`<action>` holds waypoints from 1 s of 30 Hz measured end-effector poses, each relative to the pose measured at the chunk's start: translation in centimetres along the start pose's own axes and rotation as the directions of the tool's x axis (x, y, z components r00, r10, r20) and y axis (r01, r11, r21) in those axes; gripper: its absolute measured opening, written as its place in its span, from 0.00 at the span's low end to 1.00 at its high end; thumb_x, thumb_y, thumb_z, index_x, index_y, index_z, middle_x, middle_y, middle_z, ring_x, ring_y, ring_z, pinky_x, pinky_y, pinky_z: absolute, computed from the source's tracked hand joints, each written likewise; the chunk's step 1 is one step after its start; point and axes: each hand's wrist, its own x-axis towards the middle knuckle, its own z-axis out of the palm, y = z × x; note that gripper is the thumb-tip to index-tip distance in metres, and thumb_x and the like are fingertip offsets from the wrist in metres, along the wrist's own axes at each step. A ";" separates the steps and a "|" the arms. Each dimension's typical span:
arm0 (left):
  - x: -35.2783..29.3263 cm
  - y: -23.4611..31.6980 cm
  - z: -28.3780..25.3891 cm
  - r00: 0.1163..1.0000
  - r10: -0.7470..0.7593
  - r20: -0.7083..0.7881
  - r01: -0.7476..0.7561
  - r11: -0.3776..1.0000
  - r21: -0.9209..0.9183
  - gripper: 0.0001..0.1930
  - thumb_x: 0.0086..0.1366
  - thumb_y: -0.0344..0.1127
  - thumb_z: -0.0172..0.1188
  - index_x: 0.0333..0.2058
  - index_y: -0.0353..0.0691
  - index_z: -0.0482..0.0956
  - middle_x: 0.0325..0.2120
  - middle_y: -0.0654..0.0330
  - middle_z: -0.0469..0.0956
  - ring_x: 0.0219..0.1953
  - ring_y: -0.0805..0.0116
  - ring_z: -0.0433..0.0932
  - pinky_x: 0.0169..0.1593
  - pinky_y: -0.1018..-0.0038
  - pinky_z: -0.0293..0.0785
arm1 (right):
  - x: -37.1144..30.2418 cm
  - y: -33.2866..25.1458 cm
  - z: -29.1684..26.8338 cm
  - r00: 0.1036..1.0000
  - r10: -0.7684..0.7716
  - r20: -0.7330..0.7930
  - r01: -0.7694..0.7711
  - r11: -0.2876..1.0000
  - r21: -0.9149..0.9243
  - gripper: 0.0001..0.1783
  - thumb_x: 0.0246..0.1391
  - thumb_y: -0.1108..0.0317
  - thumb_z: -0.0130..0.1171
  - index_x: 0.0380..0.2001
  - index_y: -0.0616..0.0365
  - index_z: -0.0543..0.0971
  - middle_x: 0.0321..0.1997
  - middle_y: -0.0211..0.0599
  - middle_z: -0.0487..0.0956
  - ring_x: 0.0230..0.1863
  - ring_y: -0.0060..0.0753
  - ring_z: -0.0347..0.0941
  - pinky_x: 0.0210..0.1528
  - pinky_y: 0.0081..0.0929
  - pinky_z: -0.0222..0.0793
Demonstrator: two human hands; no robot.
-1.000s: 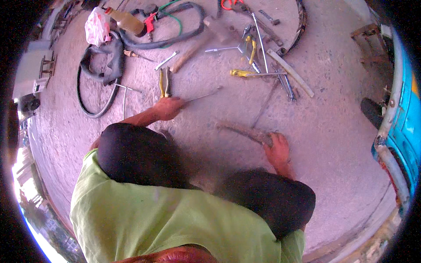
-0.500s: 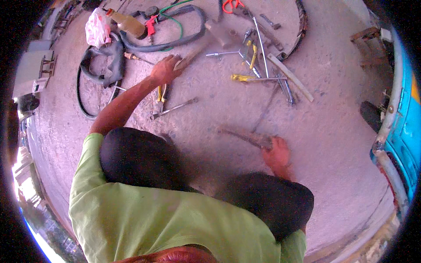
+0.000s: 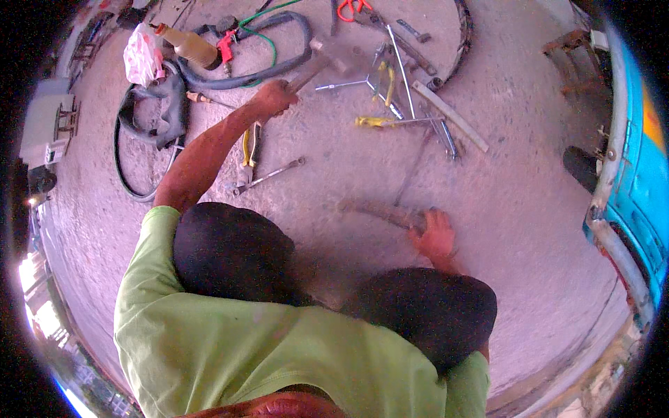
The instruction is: The person uses a hammer and other metal tools to strike and straighten a curved metal component on the ground, then handles and inspects a second curved metal piece.
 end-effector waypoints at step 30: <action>-16.3 -8.0 9.8 0.928 0.370 0.037 -0.368 0.899 0.239 0.18 0.56 0.41 0.60 0.43 0.40 0.74 0.32 0.43 0.81 0.38 0.38 0.80 0.43 0.48 0.75 | 2.6 -1.3 -1.9 0.987 -0.138 -0.083 0.154 0.961 0.229 0.24 0.48 0.64 0.70 0.47 0.64 0.77 0.43 0.52 0.75 0.47 0.58 0.71 0.49 0.46 0.68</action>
